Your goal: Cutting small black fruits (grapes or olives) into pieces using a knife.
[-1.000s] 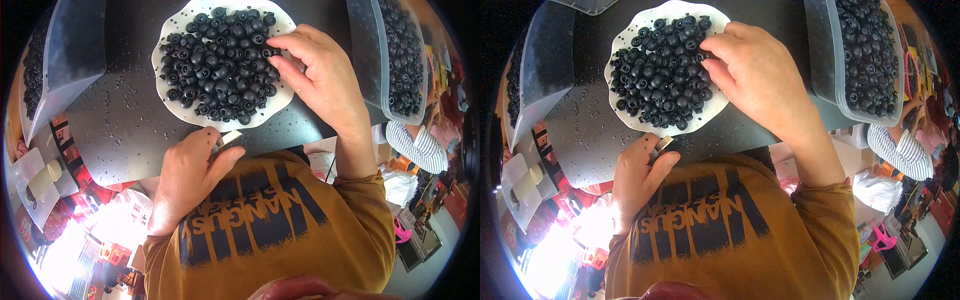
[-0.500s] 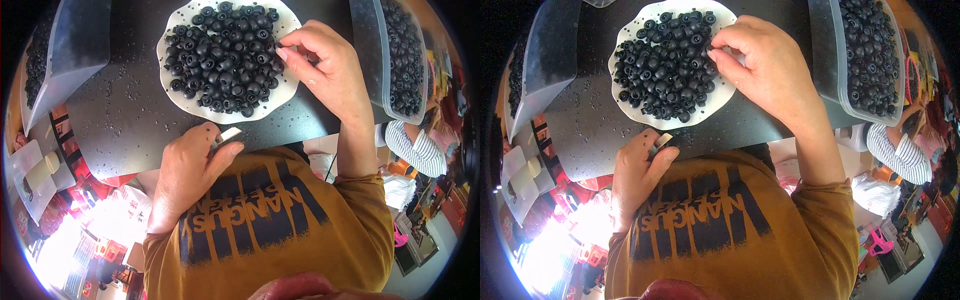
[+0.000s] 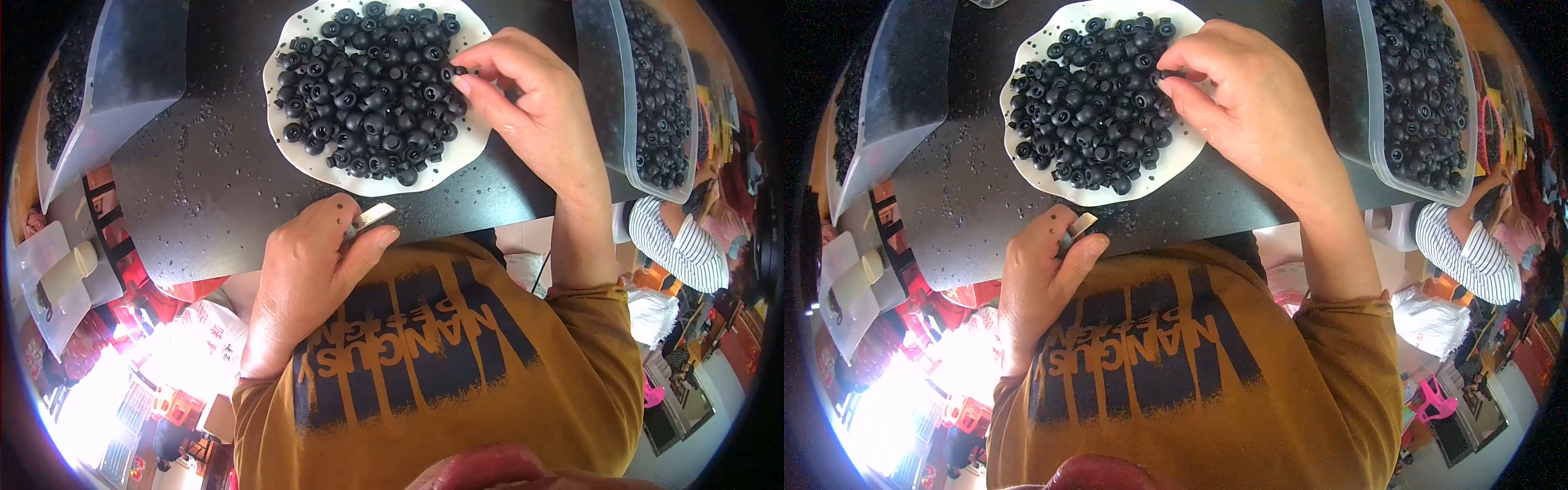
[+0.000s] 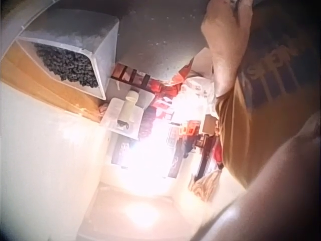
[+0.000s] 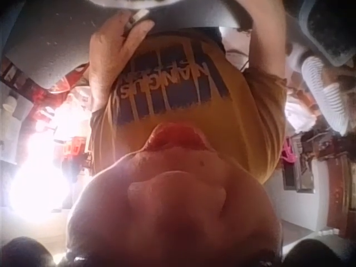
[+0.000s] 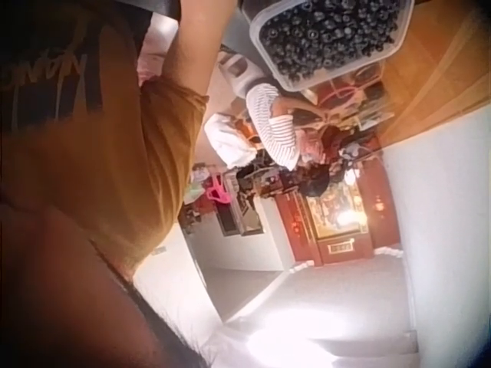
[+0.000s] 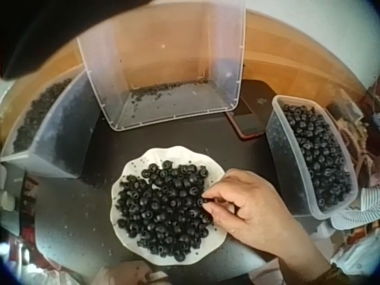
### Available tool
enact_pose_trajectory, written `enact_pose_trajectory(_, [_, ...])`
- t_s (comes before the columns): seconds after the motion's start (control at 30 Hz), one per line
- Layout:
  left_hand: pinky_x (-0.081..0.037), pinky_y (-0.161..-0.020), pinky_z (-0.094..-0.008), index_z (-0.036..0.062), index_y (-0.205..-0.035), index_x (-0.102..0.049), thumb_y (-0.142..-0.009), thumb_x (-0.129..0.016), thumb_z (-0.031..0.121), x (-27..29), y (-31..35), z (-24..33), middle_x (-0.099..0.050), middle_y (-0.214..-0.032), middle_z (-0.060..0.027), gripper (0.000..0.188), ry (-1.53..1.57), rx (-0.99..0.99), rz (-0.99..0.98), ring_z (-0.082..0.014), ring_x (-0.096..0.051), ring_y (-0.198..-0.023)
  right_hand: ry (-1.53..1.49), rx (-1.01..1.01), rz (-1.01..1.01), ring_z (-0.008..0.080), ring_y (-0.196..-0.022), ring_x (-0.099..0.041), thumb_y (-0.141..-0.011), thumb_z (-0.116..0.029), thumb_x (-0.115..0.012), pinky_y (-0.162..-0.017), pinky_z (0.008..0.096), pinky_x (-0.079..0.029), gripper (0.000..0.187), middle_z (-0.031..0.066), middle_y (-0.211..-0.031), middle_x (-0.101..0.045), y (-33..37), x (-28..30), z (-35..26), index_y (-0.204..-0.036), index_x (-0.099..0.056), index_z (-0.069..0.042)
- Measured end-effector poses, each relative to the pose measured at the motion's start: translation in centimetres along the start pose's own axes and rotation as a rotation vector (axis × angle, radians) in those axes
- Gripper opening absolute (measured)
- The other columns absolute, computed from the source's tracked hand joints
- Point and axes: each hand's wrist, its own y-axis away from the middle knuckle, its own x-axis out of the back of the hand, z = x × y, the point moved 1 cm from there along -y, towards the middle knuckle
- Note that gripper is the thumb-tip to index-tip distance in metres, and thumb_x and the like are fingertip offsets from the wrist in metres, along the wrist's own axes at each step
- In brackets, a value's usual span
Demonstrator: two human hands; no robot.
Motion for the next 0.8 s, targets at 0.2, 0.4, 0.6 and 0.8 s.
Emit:
enact_pose_trajectory(0.2, [-0.041,-0.05,-0.0313,0.0006,-0.075,-0.052,-0.077,-0.067,0.027,1.6,0.5,0.8,-0.051,-0.064,-0.0106,0.03,0.087,-0.026,0.131,-0.0249,-0.051,-0.054,-0.726,-0.241,0.023,0.008,-0.07,-0.054,-0.078,-0.004,-0.06,-0.063,0.0203,-0.043,0.015,0.0046,-0.086,-0.058,0.9,1.1,-3.7,-0.092,-0.057,0.001])
enact_pose_trajectory(0.4, [-0.041,-0.046,-0.0263,0.0017,-0.077,-0.054,-0.071,-0.072,0.034,2.3,0.0,1.4,-0.051,-0.061,-0.0063,0.038,0.346,-0.247,0.354,-0.0152,-0.049,-0.05,-1.258,-0.34,-0.109,0.0122,-0.064,-0.052,-0.078,-0.014,-0.058,-0.06,0.0223,-0.042,0.018,0.0134,-0.08,-0.055,1.5,-1.3,-6.8,-0.088,-0.052,0.0])
enact_pose_trajectory(0.6, [-0.036,-0.048,-0.0247,0.0031,-0.075,-0.049,-0.073,-0.064,0.048,1.7,0.3,0.5,-0.048,-0.063,-0.0033,0.047,0.379,-0.286,0.376,-0.0131,-0.046,-0.054,-1.418,-0.456,-0.241,0.014,-0.072,-0.054,-0.076,-0.011,-0.056,-0.066,0.0227,-0.044,0.019,0.013,-0.086,-0.055,2.0,-3.4,-8.7,-0.089,-0.051,0.002])
enact_pose_trajectory(0.8, [-0.041,-0.045,-0.0297,0.0042,-0.074,-0.052,-0.069,-0.068,0.044,1.8,0.2,-0.3,-0.049,-0.06,-0.0072,0.044,0.199,-0.44,0.507,-0.0232,-0.05,-0.05,-1.355,-0.455,-0.203,0.0142,-0.075,-0.053,-0.077,-0.008,-0.051,-0.067,0.0231,-0.043,0.015,0.0121,-0.086,-0.055,1.8,-4.1,-10.5,-0.09,-0.05,0.001])
